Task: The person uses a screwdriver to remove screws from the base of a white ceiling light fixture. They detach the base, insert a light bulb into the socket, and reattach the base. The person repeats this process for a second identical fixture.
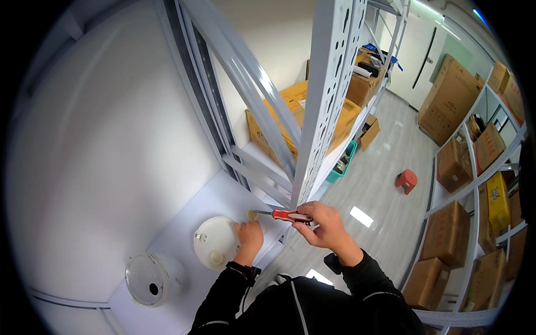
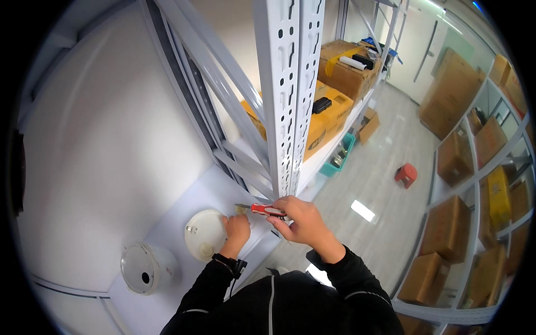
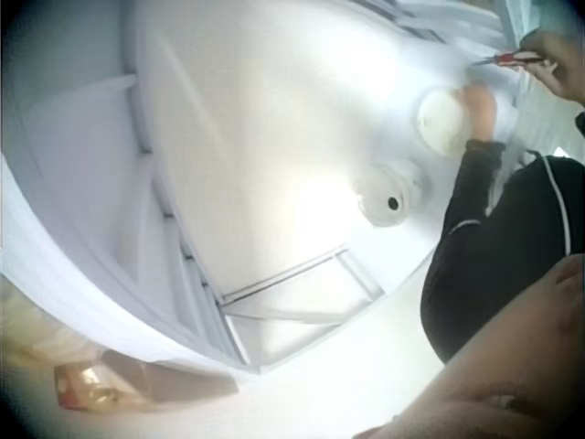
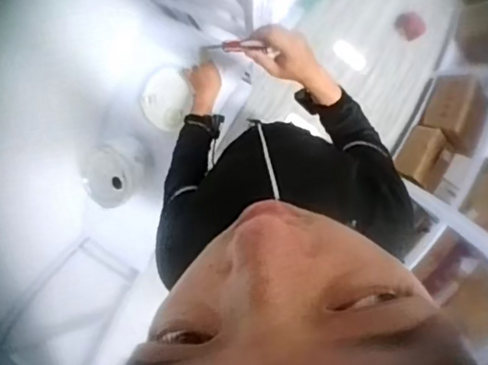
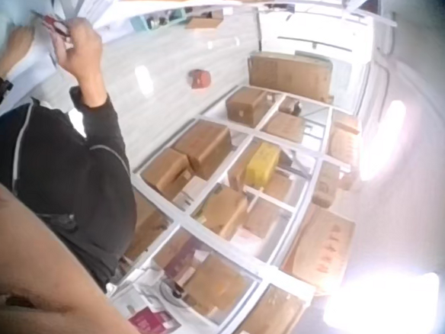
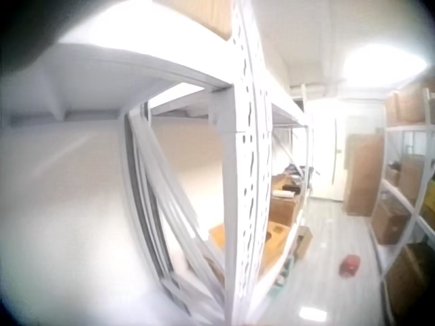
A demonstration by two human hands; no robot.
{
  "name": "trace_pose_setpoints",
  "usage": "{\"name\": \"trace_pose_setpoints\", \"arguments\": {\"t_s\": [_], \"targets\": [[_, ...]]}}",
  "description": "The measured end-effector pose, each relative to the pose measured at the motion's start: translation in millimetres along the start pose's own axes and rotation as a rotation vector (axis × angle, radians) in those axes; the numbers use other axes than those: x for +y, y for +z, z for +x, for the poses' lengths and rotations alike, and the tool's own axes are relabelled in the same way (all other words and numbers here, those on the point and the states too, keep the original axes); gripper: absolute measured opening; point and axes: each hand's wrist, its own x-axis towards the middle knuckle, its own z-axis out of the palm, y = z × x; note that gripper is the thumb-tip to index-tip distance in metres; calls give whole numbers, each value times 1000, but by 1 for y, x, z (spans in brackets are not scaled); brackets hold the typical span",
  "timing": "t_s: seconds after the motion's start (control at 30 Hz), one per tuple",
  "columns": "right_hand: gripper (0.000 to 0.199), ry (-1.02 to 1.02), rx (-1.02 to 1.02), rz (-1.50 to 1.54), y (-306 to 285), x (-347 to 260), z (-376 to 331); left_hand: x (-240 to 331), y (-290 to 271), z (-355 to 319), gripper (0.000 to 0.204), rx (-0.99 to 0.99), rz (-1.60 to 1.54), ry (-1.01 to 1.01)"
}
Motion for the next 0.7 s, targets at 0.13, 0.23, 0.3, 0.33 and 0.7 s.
{"name": "trace_pose_setpoints", "arguments": {"t_s": [0.13, 0.23, 0.3, 0.33, 0.7], "targets": [[31, -9, 9, 16, -1, 1, 2, 2, -1, -1, 17, -8, 28, 20], [32, -23, 13, 22, -4, 0, 4, 2, -3, -3, 14, 20, 25, 35], [32, -37, 18, 26, -4, 0, 5, 1, -4, -7, 14, 44, 12, 39], [32, -45, 19, 28, -3, 1, 5, 0, -5, -9, 15, 46, 3, 36], [35, -113, 68, 53, 9, 8, 11, 1, -71, -14, 20, 96, -378, -117]]}}
